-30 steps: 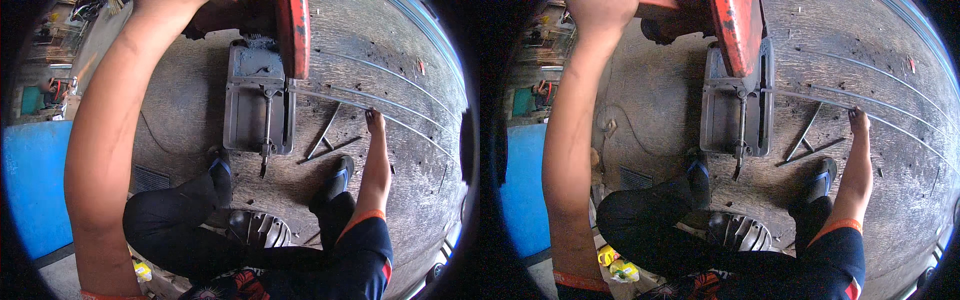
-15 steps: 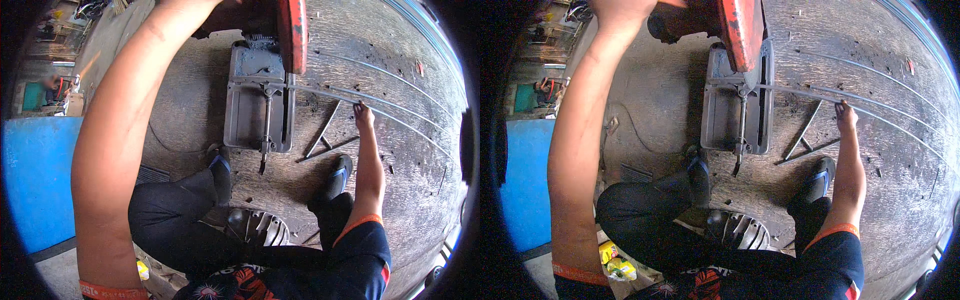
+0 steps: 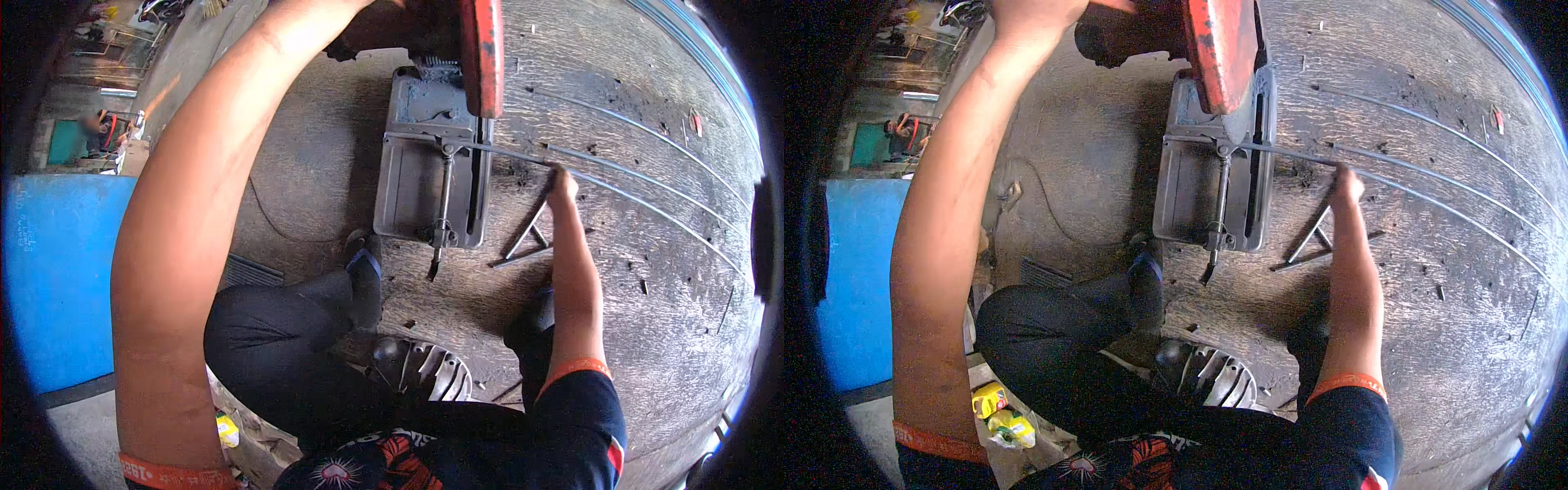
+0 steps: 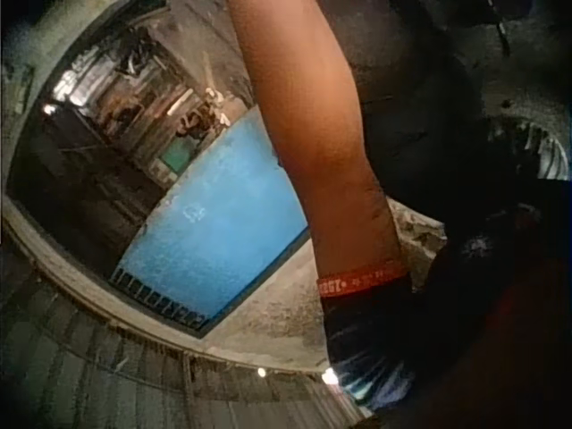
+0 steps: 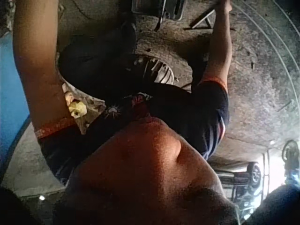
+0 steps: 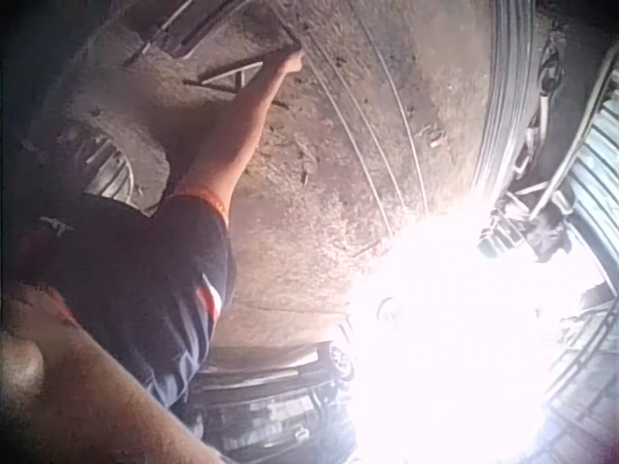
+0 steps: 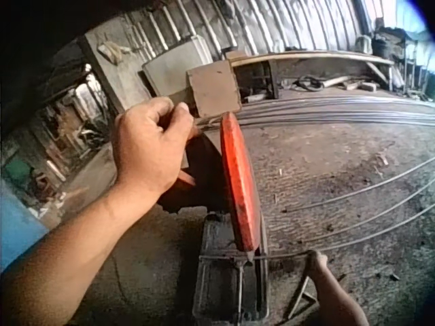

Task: Cutting metal rods to length using a power chop saw.

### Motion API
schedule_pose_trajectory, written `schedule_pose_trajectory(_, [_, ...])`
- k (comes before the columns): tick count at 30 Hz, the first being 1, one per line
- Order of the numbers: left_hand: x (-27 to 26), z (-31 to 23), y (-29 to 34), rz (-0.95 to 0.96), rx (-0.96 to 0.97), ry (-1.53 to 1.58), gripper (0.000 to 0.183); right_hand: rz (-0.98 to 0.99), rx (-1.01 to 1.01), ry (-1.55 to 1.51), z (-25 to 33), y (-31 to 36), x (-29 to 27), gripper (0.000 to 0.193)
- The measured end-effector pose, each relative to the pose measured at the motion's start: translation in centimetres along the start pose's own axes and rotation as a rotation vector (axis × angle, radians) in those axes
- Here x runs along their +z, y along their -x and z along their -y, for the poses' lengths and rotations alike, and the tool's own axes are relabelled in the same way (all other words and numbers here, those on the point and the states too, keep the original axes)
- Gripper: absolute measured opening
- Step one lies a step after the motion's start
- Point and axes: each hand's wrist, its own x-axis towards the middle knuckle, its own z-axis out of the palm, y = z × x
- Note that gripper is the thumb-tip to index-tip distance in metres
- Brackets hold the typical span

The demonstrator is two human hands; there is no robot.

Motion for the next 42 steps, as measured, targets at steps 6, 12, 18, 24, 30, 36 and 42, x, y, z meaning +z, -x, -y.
schedule_pose_trajectory(6, [0.3, -0.1, 1.0, 0.031, -0.028, 0.188, 0.027, 0.169, -0.023, -0.572, 3.6, -5.8, -11.3, 0.034])
schedule_pose_trajectory(12, [0.4, 0.0, 0.6, 0.027, -0.039, 0.190, 0.028, 0.155, -0.073, -0.424, 1.7, -5.4, -8.6, 0.026])
schedule_pose_trajectory(18, [0.1, -0.2, -0.1, -0.043, 0.099, 0.131, 0.030, 0.393, -0.507, 0.012, -2.4, -10.3, -7.3, 0.024])
schedule_pose_trajectory(24, [0.6, 0.3, 1.0, -0.018, 0.029, 0.112, 0.030, 0.359, -0.217, -0.427, -3.7, -3.8, -1.4, 0.022])
schedule_pose_trajectory(30, [1.5, -0.9, 1.1, -0.023, -0.083, 0.084, 0.029, 0.069, -0.216, -0.158, -0.1, 0.6, -5.6, 0.023])
schedule_pose_trajectory(36, [0.7, 0.7, 0.4, -0.057, 0.048, 0.020, 0.028, -0.796, -0.396, 0.702, -6.8, 11.1, -7.0, 0.044])
schedule_pose_trajectory(42, [0.1, -0.8, 0.9, -0.025, -0.051, -0.030, 0.031, -0.695, 0.012, 0.717, -5.8, 14.3, -6.7, 0.047])
